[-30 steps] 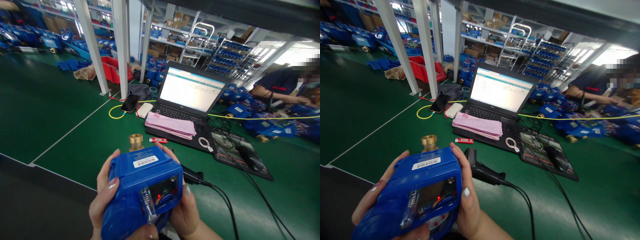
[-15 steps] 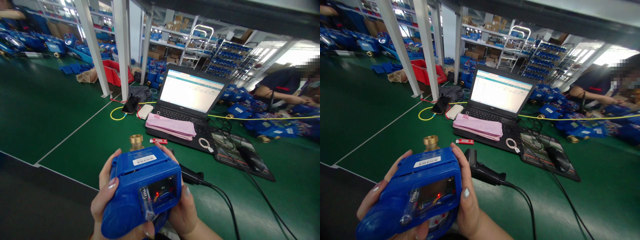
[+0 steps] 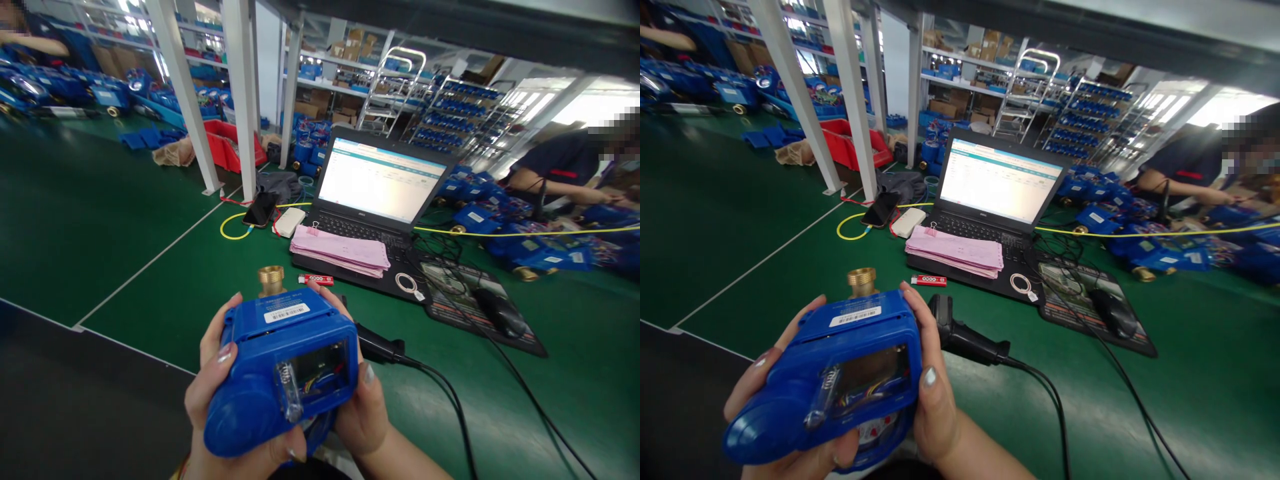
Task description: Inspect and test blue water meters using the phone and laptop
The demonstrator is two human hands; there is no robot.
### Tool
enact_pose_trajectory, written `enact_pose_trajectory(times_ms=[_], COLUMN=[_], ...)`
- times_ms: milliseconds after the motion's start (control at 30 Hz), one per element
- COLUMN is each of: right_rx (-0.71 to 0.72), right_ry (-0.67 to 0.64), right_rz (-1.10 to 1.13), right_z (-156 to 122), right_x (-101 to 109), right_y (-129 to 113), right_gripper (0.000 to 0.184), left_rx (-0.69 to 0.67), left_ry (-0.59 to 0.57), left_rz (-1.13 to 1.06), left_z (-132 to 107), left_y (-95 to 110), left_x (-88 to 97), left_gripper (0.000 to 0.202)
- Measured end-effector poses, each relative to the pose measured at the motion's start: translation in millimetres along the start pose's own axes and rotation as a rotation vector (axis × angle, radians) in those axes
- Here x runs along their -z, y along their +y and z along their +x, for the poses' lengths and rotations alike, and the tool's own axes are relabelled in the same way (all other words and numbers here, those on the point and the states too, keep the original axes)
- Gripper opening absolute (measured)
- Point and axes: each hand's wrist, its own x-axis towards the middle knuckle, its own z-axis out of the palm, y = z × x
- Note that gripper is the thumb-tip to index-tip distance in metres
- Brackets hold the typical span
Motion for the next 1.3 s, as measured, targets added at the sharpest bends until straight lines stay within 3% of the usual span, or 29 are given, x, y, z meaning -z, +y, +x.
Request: enact_pose_trajectory(times_ms=[167,800,900,1000,1133,1300], right_rx=[-0.036,0.057,0.067,0.042,0.007,-0.043], right_ry=[-0.014,0.016,0.011,0.028,0.017,0.107], right_rz=[-0.071,-0.053,-0.066,-0.091,-0.066,-0.067], right_z=[1,4,4,3,0,0], right_x=[-1,-1,-1,1,1,-5], right_y=[-6,-1,1,2,0,-1], right_gripper=[0.065,0.055,0.054,0.057,0.063,0.074], left_rx=[-0.053,-0.108,-0.061,-0.032,-0.119,-0.092], left_ry=[-0.088,-0.127,-0.121,-0.130,-0.156,-0.141], left_rz=[0.045,0.059,0.045,0.024,0.023,0.011], left_z=[2,6,5,4,4,3], left_y=[-5,-10,-14,-15,-12,-12], left_x=[4.6,8.7,10.8,13.7,14.9,14.8], left_gripper=[0.081,0.086,0.087,0.085,0.086,0.090])
